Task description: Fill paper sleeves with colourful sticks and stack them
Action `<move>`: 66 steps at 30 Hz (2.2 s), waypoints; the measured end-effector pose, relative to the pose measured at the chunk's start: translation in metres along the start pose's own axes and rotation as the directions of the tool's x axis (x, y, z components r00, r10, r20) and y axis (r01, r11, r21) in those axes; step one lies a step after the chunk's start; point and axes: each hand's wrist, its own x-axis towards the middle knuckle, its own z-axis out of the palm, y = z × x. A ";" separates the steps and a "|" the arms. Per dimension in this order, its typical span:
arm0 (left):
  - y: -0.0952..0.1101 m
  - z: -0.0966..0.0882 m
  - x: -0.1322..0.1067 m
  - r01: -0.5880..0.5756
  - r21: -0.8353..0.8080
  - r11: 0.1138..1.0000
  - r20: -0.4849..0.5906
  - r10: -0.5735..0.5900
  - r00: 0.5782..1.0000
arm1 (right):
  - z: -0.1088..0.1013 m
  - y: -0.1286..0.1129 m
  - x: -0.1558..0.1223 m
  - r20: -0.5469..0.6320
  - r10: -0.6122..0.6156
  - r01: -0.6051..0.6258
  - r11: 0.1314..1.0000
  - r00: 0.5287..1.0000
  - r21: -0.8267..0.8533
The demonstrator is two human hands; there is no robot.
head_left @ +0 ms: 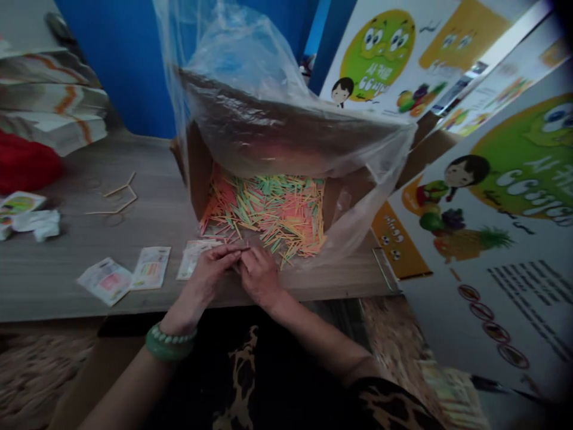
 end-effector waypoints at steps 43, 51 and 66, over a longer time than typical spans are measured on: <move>-0.016 -0.002 0.003 0.057 0.039 0.998 0.011 -0.057 0.998 | 0.021 0.102 0.028 0.035 0.276 -0.228 0.708 0.960 0.668; -0.011 -0.001 0.006 -0.066 0.161 0.985 -0.019 0.070 0.997 | 0.017 0.100 0.025 0.002 0.258 -0.188 0.701 0.966 0.688; -0.006 -0.008 0.004 0.003 0.144 0.990 -0.132 0.016 0.991 | -0.011 0.071 0.035 -0.057 0.262 -0.098 0.541 0.963 0.835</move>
